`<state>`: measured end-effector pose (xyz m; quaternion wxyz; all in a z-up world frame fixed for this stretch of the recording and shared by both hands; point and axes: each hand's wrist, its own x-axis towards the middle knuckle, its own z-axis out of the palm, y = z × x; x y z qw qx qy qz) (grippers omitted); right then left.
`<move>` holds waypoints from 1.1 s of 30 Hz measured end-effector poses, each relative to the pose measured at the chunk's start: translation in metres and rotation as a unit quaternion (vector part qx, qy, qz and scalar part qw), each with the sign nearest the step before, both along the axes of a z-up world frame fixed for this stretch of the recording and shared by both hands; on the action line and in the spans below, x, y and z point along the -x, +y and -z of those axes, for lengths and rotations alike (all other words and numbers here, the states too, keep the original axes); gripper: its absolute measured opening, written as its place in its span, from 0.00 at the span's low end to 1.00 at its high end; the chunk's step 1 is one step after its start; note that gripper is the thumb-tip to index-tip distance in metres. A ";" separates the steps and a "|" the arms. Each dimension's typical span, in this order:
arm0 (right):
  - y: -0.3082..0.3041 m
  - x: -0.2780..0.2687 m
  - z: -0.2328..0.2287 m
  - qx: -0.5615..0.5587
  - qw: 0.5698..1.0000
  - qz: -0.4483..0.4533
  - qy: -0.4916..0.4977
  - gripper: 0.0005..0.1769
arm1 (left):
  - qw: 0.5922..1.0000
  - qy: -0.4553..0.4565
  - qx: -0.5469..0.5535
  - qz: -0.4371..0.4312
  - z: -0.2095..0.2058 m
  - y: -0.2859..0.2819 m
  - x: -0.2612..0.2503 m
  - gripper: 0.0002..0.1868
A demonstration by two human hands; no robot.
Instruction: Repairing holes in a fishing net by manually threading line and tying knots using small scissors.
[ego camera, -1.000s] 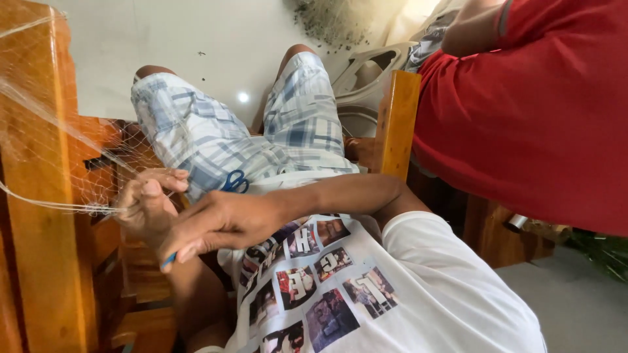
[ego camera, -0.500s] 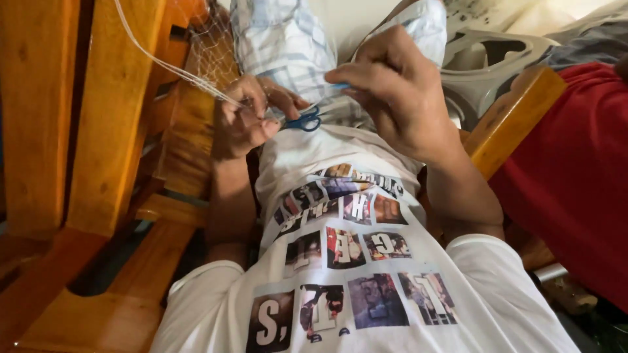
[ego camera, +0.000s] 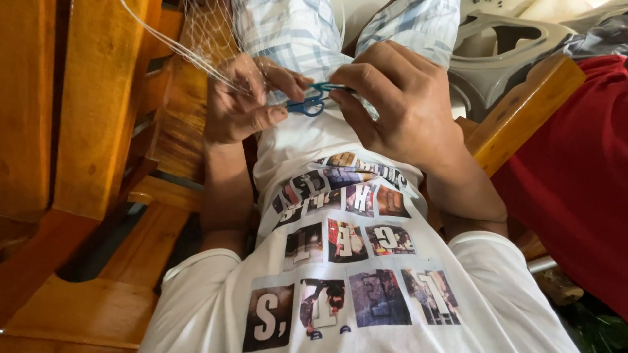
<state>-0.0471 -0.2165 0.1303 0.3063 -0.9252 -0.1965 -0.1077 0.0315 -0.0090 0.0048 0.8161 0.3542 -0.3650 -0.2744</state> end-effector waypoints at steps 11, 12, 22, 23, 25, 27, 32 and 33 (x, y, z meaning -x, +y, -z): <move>0.015 -0.008 0.002 -0.110 0.994 0.028 -0.010 0.10 | 0.986 0.050 -0.032 -0.154 -0.029 0.004 0.008 0.17; 0.016 -0.010 0.002 -0.110 0.994 0.022 -0.010 0.10 | 0.985 0.050 -0.032 -0.160 -0.030 0.004 0.007 0.17; 0.022 -0.018 0.003 -0.019 0.994 0.035 -0.105 0.10 | 0.981 -0.034 -0.065 -0.181 -0.050 -0.001 0.005 0.16; 0.024 -0.020 0.005 0.021 0.989 0.051 -0.136 0.08 | 0.981 -0.039 -0.064 -0.179 -0.049 -0.002 0.004 0.16; 0.029 -0.026 0.009 -0.005 0.989 0.044 -0.144 0.10 | 0.978 -0.035 -0.071 -0.195 -0.057 -0.007 0.006 0.15; 0.031 -0.030 0.017 -0.033 0.987 0.036 -0.154 0.12 | 0.974 -0.034 -0.078 -0.212 -0.057 -0.010 0.008 0.15; 0.028 -0.033 0.055 -0.135 0.968 0.027 -0.210 0.13 | 0.982 -0.029 -0.067 -0.176 -0.047 -0.011 0.013 0.15; 0.030 -0.033 0.064 -0.134 0.968 0.028 -0.212 0.13 | 0.982 -0.030 -0.065 -0.174 -0.038 -0.014 0.016 0.15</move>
